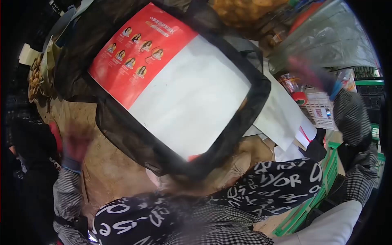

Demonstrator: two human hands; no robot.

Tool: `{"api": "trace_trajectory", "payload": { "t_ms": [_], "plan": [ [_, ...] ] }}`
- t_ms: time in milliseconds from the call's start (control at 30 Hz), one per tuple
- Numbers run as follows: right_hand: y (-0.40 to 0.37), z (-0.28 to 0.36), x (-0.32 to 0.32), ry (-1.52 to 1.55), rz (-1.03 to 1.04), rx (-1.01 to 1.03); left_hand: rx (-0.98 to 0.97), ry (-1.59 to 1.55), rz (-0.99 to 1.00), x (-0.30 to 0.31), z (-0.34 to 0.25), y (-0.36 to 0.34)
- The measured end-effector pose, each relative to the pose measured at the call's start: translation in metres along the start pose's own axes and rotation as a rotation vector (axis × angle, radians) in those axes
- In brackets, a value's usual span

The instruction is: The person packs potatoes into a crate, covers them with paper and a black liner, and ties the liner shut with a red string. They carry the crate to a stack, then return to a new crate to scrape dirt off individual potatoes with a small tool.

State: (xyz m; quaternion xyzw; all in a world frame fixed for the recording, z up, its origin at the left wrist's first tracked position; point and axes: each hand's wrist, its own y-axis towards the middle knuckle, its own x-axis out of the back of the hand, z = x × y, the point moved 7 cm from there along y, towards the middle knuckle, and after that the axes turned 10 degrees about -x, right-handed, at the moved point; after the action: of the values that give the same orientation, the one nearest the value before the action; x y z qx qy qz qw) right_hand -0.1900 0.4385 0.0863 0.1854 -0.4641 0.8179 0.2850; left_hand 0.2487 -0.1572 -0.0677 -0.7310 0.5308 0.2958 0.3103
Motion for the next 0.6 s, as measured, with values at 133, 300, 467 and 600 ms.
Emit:
{"api": "trace_trajectory", "payload": {
  "t_ms": [133, 300, 467, 600],
  "plan": [
    [0.024, -0.108, -0.063, 0.684, 0.1, -0.372, 0.534, 0.163, -0.044, -0.133, 0.149, -0.014],
    [0.068, -0.07, -0.113, 0.861, 0.358, -0.128, 0.78, 0.252, 0.051, -0.164, 0.192, -0.004],
    [0.058, -0.07, -0.088, 0.491, 0.249, -0.151, 1.105, 0.498, 0.124, -0.215, 0.202, -0.04],
    [0.021, -0.05, -0.055, 0.3, 0.127, -0.077, 1.132, 1.005, 0.32, -0.194, 0.2, -0.039]
  ]
}}
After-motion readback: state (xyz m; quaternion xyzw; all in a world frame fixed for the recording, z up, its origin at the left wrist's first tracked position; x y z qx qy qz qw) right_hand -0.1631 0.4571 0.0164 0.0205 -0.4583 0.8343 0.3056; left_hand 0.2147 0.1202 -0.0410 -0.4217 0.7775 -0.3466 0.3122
